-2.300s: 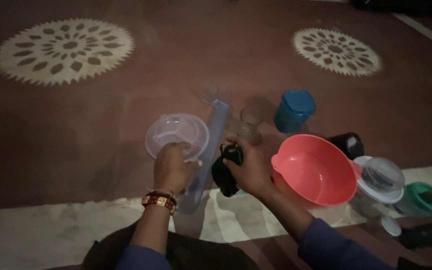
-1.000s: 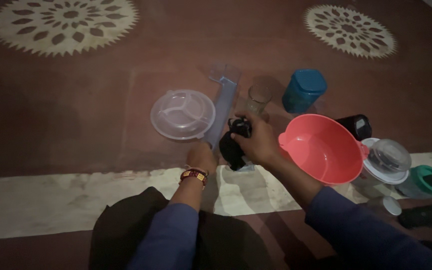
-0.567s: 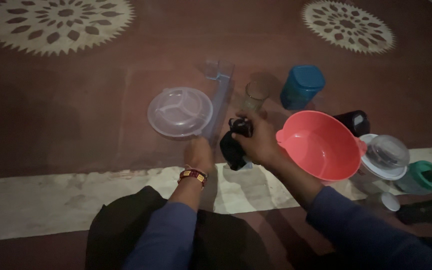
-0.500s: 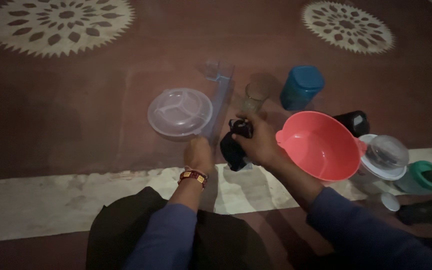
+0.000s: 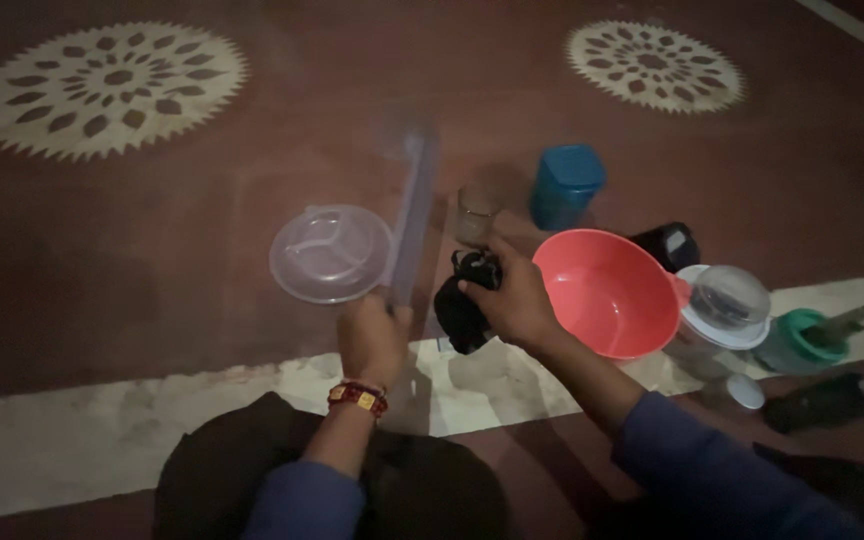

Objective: The person wipes various kitchen items with a dark cloth, including a white bowl, a clear plastic lid, a pink plastic bowl, a glass, and a clear plastic container. The items are handled one by one and placed back on the floor.

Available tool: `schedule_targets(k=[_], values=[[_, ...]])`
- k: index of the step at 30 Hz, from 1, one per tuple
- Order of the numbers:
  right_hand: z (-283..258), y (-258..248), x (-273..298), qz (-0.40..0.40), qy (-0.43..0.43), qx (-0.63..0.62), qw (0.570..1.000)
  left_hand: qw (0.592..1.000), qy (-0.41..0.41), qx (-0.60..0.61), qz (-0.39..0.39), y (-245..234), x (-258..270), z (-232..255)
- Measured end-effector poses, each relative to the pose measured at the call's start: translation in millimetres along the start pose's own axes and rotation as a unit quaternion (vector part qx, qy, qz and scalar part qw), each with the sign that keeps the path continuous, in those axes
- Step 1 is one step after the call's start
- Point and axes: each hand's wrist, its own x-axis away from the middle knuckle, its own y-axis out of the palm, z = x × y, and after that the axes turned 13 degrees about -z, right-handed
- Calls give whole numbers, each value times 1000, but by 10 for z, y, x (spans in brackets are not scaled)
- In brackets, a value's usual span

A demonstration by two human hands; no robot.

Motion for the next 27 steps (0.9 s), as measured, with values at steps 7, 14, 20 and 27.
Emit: schedule_targets(k=[7,14,20,27], values=[[-147,-214,224,2,21,-41,999,992,19,124,-2,-324,181,374],[-464,-425,553,-33,-19,-269,962,975,130,156,89,-407,135,1031],[-241,-655,705,7,-42,-307,951,961,192,176,90,-143,63,1849],[631,-1157,616,193,-61,-474,857,943,289,163,-35,389,465,2370]])
